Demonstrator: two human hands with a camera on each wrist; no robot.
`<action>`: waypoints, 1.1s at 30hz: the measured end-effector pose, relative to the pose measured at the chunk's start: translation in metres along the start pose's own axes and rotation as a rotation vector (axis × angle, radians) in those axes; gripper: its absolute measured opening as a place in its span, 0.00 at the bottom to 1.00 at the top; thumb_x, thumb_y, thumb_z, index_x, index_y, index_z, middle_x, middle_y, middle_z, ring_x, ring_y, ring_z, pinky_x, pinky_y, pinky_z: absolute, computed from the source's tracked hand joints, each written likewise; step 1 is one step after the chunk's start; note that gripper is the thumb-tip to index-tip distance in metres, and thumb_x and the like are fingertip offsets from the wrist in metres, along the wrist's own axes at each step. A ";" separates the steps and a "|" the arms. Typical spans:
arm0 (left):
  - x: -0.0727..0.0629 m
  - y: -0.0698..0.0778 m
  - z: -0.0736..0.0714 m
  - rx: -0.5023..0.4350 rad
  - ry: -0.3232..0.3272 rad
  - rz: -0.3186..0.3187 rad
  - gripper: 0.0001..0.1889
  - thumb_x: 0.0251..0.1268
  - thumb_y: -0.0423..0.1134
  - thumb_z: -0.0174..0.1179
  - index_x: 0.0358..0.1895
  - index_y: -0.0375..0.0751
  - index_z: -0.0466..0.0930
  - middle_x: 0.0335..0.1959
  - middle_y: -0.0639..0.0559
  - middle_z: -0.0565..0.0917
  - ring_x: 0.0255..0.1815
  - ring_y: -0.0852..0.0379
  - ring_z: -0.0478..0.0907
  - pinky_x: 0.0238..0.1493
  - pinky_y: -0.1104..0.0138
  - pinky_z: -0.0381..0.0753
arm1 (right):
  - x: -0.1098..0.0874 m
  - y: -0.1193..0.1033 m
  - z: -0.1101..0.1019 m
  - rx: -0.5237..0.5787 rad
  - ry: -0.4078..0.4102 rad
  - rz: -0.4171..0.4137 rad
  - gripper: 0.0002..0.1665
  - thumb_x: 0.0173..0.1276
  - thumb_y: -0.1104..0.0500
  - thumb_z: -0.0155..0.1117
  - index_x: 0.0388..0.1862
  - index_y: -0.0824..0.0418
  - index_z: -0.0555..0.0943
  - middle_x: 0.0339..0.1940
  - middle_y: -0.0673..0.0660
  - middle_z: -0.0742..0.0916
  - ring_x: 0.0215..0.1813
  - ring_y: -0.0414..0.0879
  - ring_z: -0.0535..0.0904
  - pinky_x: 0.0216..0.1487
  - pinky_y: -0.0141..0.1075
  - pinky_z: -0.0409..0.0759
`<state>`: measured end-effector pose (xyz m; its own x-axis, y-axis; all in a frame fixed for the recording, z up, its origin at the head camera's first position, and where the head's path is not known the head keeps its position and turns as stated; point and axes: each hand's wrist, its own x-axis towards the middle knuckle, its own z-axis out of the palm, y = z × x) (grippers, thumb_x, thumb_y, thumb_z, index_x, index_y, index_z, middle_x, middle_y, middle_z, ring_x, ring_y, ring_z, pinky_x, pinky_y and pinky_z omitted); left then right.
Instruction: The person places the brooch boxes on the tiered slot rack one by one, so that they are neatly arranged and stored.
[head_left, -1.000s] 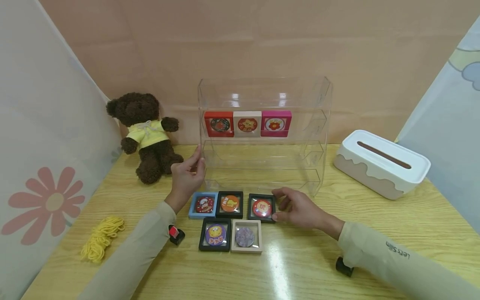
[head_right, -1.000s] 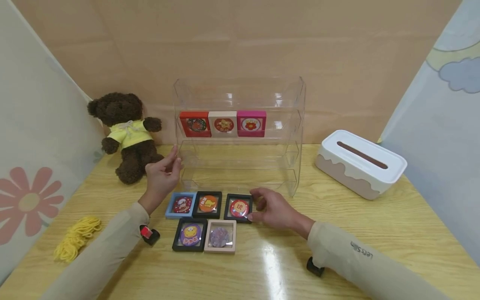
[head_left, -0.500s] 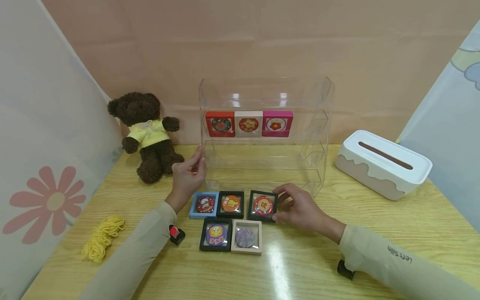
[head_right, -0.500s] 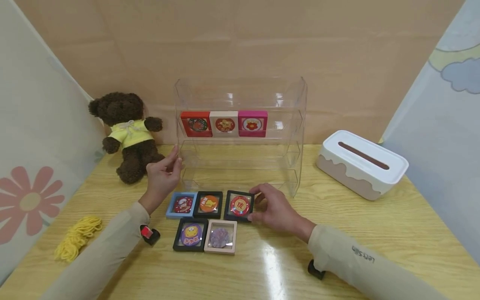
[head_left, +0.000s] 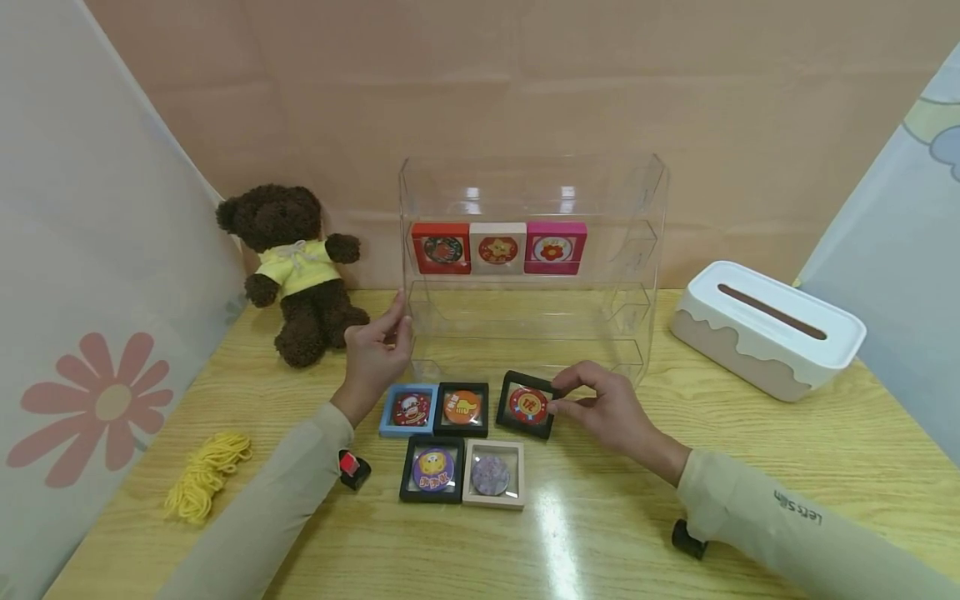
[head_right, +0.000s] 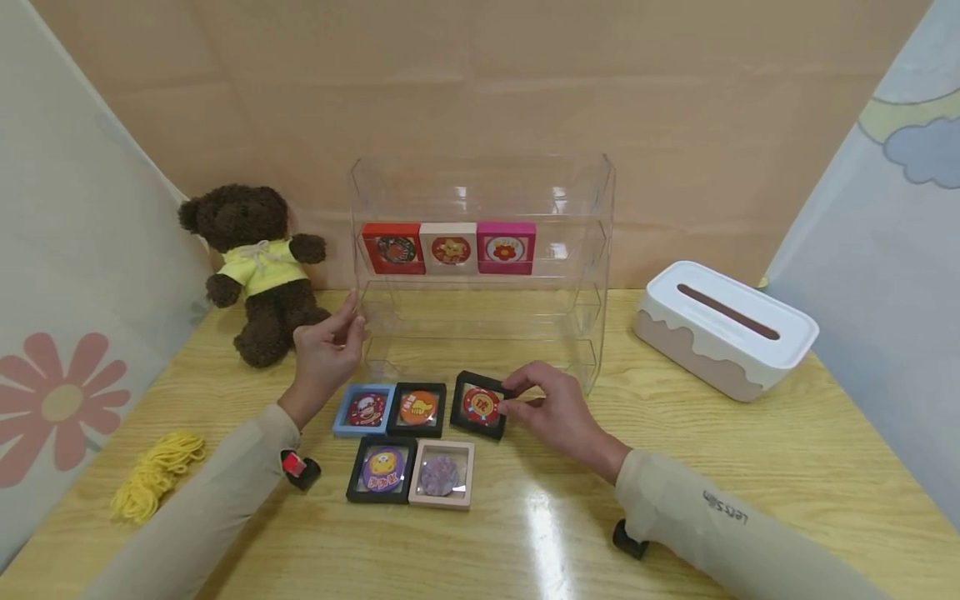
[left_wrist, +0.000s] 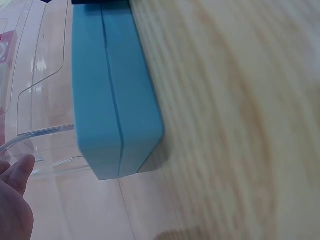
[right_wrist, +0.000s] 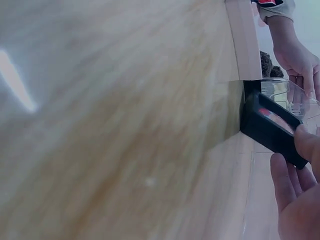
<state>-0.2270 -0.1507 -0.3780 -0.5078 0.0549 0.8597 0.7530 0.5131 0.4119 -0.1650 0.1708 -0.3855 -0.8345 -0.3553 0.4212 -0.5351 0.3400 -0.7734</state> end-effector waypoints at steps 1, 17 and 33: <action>0.000 0.000 0.000 0.000 -0.003 -0.002 0.20 0.58 0.21 0.59 0.56 0.28 0.76 0.31 0.40 0.85 0.16 0.55 0.81 0.15 0.70 0.77 | 0.000 0.002 0.000 -0.003 0.012 -0.014 0.13 0.50 0.75 0.72 0.33 0.65 0.81 0.37 0.57 0.84 0.39 0.50 0.82 0.32 0.33 0.82; -0.003 -0.001 -0.002 0.017 -0.001 0.001 0.20 0.58 0.22 0.59 0.56 0.28 0.76 0.33 0.40 0.85 0.17 0.55 0.81 0.15 0.70 0.77 | 0.009 -0.008 -0.020 0.129 0.111 -0.023 0.07 0.57 0.76 0.66 0.29 0.66 0.82 0.38 0.63 0.84 0.40 0.40 0.81 0.33 0.34 0.82; -0.001 -0.001 -0.001 0.026 -0.008 0.009 0.20 0.58 0.22 0.59 0.56 0.29 0.76 0.31 0.40 0.86 0.15 0.56 0.80 0.13 0.70 0.75 | 0.031 -0.020 -0.052 0.251 0.235 -0.019 0.03 0.59 0.79 0.62 0.31 0.77 0.79 0.40 0.52 0.84 0.44 0.42 0.80 0.37 0.32 0.81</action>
<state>-0.2271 -0.1523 -0.3790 -0.5049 0.0665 0.8606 0.7464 0.5344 0.3966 -0.1866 0.1980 -0.3327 -0.8479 -0.1390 0.5117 -0.5261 0.0997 -0.8446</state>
